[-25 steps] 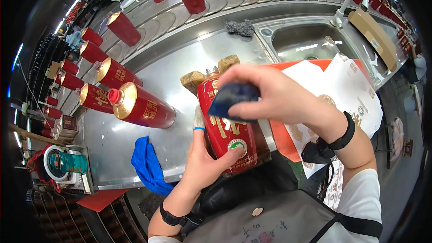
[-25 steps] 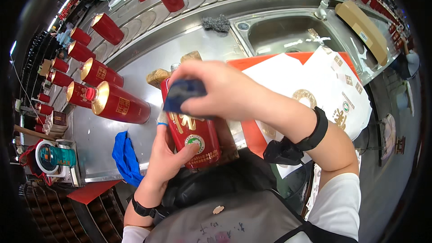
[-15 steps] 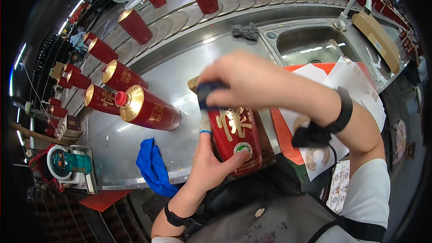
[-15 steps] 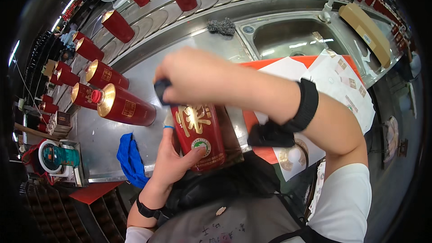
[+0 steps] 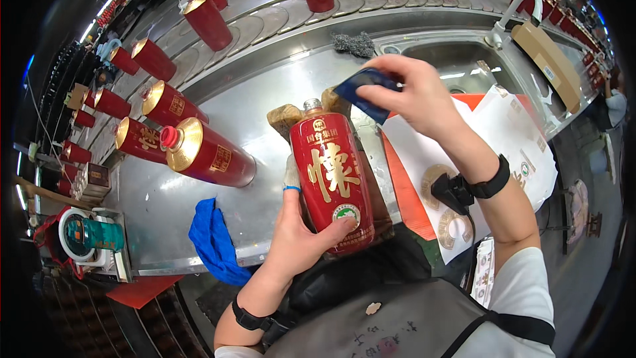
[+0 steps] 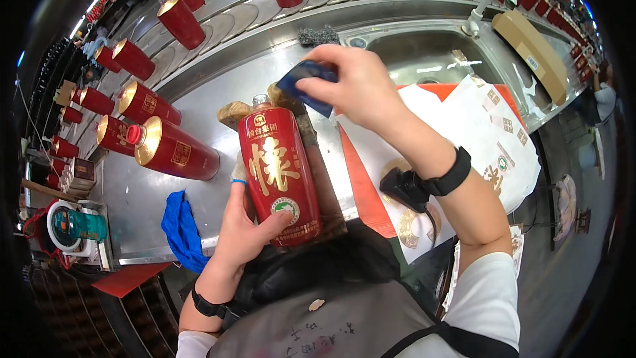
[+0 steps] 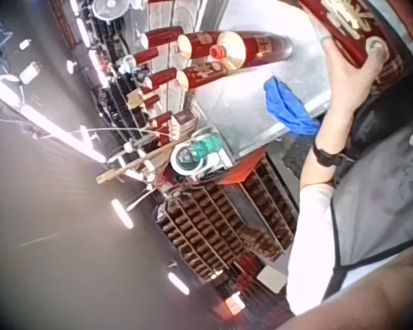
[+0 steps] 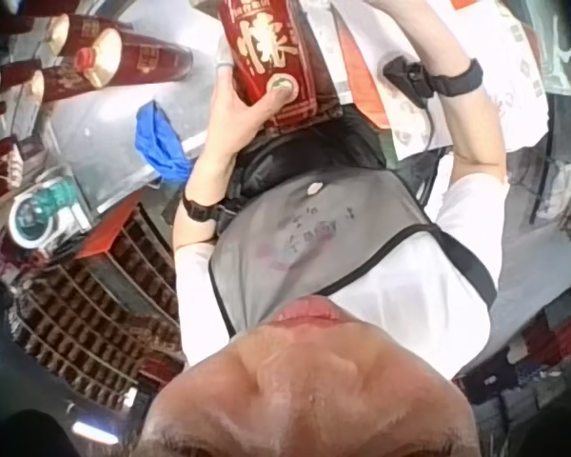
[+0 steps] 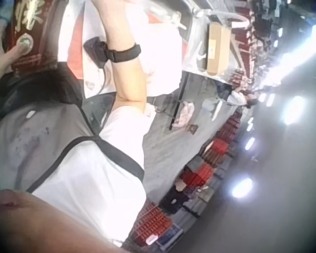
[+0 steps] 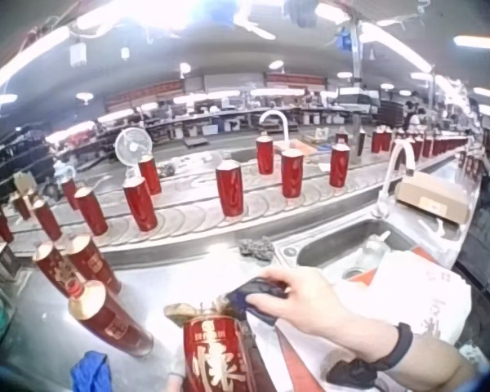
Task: Applying decorative gold labels to red liquor bottles and smoothing them with a squeegee tool.
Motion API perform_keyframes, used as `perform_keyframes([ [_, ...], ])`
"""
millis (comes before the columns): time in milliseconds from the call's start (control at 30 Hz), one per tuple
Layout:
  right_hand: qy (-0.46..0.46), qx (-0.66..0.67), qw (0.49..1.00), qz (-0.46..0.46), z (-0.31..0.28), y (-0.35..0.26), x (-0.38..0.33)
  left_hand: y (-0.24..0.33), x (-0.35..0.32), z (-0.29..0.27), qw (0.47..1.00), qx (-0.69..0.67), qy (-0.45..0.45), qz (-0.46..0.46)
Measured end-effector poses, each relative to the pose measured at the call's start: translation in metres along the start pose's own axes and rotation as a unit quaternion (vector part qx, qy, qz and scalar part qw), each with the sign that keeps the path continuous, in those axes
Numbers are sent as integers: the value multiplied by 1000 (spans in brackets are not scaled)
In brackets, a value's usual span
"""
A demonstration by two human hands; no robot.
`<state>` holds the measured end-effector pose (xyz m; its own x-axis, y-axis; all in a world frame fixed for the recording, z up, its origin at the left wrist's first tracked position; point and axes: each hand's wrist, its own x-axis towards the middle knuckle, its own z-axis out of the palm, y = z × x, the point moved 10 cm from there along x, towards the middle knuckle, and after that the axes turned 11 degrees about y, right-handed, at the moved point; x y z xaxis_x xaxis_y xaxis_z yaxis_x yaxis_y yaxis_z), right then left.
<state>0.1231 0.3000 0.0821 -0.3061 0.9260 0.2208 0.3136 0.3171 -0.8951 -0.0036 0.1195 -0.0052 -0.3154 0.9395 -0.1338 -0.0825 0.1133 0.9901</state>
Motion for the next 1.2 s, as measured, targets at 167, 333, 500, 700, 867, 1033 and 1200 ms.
perform_keyframes([
  [167,-127,146,978,81,20,19,-28,3,1,1,1000,-19,0,15],
  [333,-226,84,969,-56,27,7,-39,-3,1,-2,1000,-22,-3,18],
  [500,-51,-34,955,-289,-4,-23,-62,8,-16,-6,965,193,-44,170],
  [700,-203,-5,889,-411,6,-45,-183,9,-20,-6,942,178,3,283],
  [867,-56,-48,947,-312,-21,-30,-147,11,-20,-7,947,127,5,296],
  [1033,-130,-26,926,-354,3,-28,-184,14,-23,-11,931,185,21,315],
  [1200,-55,-47,947,-313,-23,-15,-178,3,-19,-15,944,181,26,274],
])
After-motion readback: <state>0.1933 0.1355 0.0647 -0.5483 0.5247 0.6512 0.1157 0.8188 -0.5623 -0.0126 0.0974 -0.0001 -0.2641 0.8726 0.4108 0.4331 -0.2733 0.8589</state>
